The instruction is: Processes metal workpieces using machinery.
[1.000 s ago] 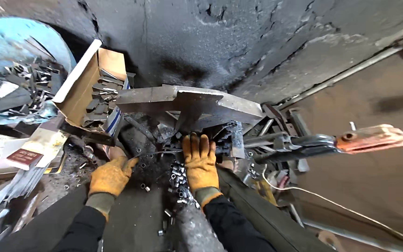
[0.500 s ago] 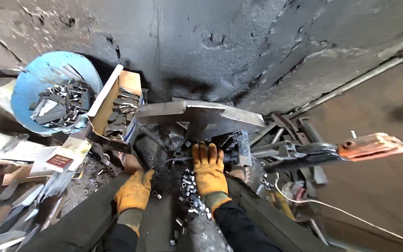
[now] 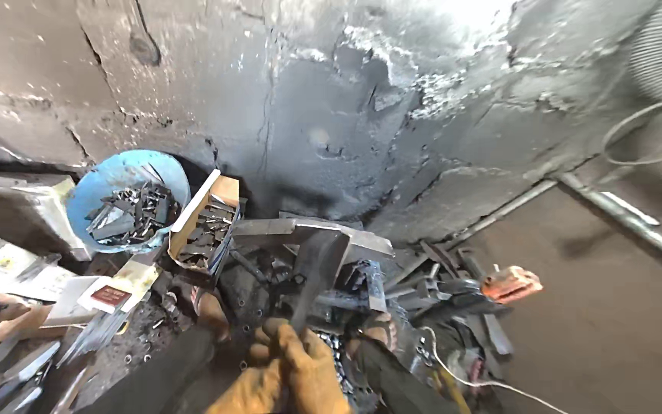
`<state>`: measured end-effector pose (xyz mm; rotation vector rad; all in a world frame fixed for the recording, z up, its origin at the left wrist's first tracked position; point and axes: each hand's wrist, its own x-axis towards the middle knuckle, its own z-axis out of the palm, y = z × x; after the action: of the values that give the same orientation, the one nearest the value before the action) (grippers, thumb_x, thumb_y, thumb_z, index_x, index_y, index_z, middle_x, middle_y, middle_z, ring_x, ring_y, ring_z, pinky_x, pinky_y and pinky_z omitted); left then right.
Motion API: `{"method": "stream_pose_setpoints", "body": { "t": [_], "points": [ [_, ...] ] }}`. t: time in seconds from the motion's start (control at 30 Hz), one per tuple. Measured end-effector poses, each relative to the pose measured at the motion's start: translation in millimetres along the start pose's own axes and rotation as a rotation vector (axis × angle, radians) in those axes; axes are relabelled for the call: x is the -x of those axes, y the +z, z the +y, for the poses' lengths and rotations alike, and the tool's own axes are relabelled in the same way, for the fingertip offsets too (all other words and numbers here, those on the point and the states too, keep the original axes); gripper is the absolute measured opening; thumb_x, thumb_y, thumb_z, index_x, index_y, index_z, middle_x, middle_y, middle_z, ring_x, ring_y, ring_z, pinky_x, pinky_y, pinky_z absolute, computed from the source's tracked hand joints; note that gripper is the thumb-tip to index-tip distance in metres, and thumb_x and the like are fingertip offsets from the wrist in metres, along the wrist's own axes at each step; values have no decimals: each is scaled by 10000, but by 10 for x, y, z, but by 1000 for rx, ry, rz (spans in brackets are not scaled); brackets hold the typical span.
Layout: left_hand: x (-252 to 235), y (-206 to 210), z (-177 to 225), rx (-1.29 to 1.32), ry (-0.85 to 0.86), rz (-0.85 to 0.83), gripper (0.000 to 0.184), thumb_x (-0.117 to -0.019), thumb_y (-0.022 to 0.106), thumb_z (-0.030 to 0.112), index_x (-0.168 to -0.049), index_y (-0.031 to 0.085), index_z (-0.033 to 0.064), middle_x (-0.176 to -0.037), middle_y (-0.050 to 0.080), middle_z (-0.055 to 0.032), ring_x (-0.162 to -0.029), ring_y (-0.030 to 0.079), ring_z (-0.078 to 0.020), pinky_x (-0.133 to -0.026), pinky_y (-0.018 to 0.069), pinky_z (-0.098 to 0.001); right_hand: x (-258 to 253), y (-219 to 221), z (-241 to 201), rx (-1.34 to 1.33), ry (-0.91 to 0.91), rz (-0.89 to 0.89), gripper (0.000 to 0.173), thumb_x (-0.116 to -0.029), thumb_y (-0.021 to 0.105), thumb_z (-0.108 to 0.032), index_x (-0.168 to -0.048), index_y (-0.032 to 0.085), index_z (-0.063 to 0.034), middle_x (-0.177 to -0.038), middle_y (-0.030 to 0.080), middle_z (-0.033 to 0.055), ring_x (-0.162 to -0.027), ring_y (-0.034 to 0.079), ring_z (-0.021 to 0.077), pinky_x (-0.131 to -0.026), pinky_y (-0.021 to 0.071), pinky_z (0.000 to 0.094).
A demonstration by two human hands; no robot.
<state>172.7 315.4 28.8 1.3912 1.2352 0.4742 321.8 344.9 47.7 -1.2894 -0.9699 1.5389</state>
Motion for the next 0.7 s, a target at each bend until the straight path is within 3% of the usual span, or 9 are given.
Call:
{"method": "stream_pose_setpoints", "body": {
  "t": [0.1,0.17,0.23,0.27,0.33,0.4,0.47,0.6,0.7],
  "points": [
    [300,62,544,-581,124,178,581,-1082,368,553,-1098,745,110,-906,755,-140,-866,742,-326,-776,584,-604,33,-240,-425,312,12,42,287,-1058,517,-289,-1128,721,-100,-961,781,42,-811,764,183,-761,665,403],
    [482,-31,938,-887,454,556,450,-1025,534,548,-1200,758,198,-923,782,-46,-815,752,-235,-690,607,-524,-9,-515,-734,785,-20,55,299,-1028,523,-335,-1175,721,-167,-985,765,8,-843,747,151,-793,639,413],
    [498,-319,1344,-1150,701,738,518,-987,585,538,-1414,640,250,-1353,692,-42,-1248,654,-274,-1009,537,-566,-23,-687,-1065,1166,-34,-9,339,-963,576,-316,-1244,703,-175,-1078,744,62,-999,716,233,-904,571,515],
    [424,-494,1475,-1245,744,724,591,-979,599,519,-1511,536,271,-1546,536,-96,-1432,484,-379,-1122,404,-671,-19,-724,-1223,1298,-54,-54,357,-949,595,-339,-1252,696,-181,-1105,739,79,-1045,704,270,-924,552,551],
    [249,-754,1576,-1363,634,666,792,-855,760,436,-1570,456,281,-1630,417,-126,-1488,368,-453,-1138,331,-717,37,-742,-1451,1468,-142,-132,376,-999,533,-433,-1239,692,-191,-1110,740,92,-1059,705,309,-906,552,588],
    [88,-889,1571,-1399,422,640,858,-673,889,346,-1469,577,265,-1289,701,-93,-1124,683,-387,-839,564,-638,87,-750,-1574,1517,-252,-156,405,-1033,457,-474,-1249,683,-215,-1099,742,86,-1024,716,314,-857,562,591],
    [0,-948,1567,-1316,259,595,784,-634,921,315,-1366,651,232,-988,752,-129,-843,725,-403,-636,551,-646,118,-852,-1640,1467,-373,-116,468,-1005,481,-558,-1362,632,-296,-1144,745,34,-982,731,263,-807,584,570],
    [-179,-985,1595,-1172,-78,577,822,-769,846,361,-1503,518,192,-1184,709,-223,-1050,681,-491,-816,494,-751,50,-1270,-1821,1494,-271,27,1026,-713,662,-830,-1585,357,-382,-1257,697,17,-1015,705,246,-844,579,582],
    [-434,-1033,1590,-1104,-173,528,881,-824,803,368,-1588,399,196,-1252,673,-260,-1106,650,-530,-872,461,-782,-199,-1565,-1661,1608,-461,125,784,-817,712,-598,-1510,511,-291,-1220,723,69,-1040,717,292,-849,582,576]
  ]
}}
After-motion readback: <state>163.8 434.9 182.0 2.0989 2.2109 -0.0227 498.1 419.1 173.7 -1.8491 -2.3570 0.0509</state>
